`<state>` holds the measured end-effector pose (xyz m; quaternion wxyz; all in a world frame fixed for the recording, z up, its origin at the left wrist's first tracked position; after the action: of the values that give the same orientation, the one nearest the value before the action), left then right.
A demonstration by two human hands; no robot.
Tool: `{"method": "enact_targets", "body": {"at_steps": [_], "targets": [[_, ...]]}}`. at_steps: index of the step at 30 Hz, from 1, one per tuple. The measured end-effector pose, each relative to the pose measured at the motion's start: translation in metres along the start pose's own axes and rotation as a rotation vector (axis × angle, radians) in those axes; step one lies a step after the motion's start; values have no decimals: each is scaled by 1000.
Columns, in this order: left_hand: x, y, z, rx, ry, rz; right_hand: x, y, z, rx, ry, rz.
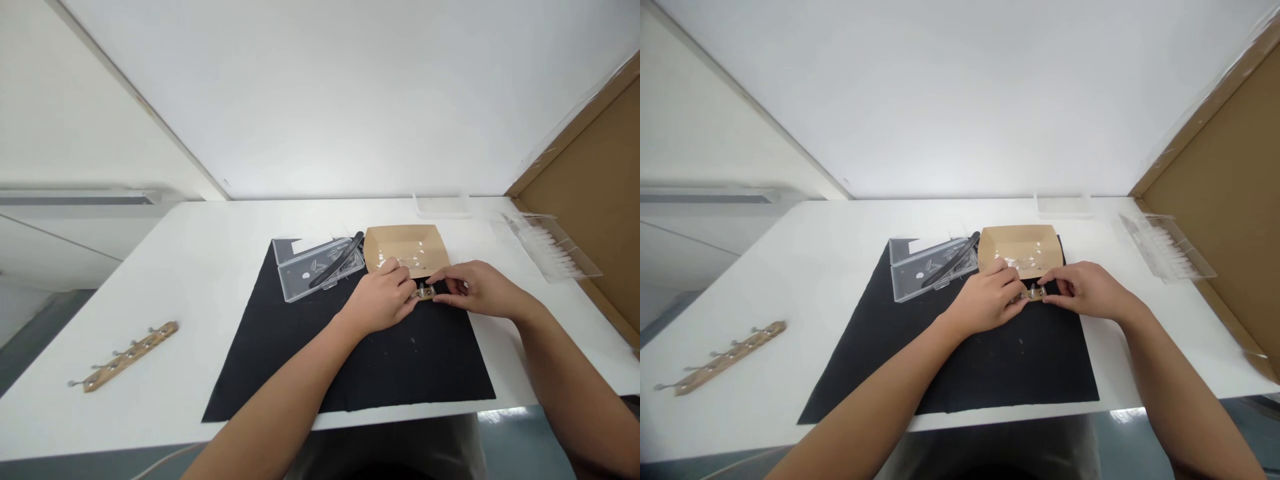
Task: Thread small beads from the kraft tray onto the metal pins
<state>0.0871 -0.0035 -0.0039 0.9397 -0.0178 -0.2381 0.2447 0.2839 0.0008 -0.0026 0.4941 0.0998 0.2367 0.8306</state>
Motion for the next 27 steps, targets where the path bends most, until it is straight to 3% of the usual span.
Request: {"method": "enact_targets", "body": {"at_steps": [12, 27], "targets": [[0, -1, 1, -22, -10, -23, 6, 10, -15, -232, -152, 29], [-3, 8, 7, 37, -49, 1, 5, 13, -19, -239, -110, 88]]}}
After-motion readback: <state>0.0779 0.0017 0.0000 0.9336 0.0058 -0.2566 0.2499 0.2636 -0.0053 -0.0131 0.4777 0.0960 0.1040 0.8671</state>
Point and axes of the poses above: each hand's wrist, its own x-axis towards the middle knuckle, its own z-axis out of the back of the hand, y = z × x, the point moved 6 cm from there along x, towards the middle knuckle, and after that the axes turned 4 degrees about -x, right-handed, at the moved point
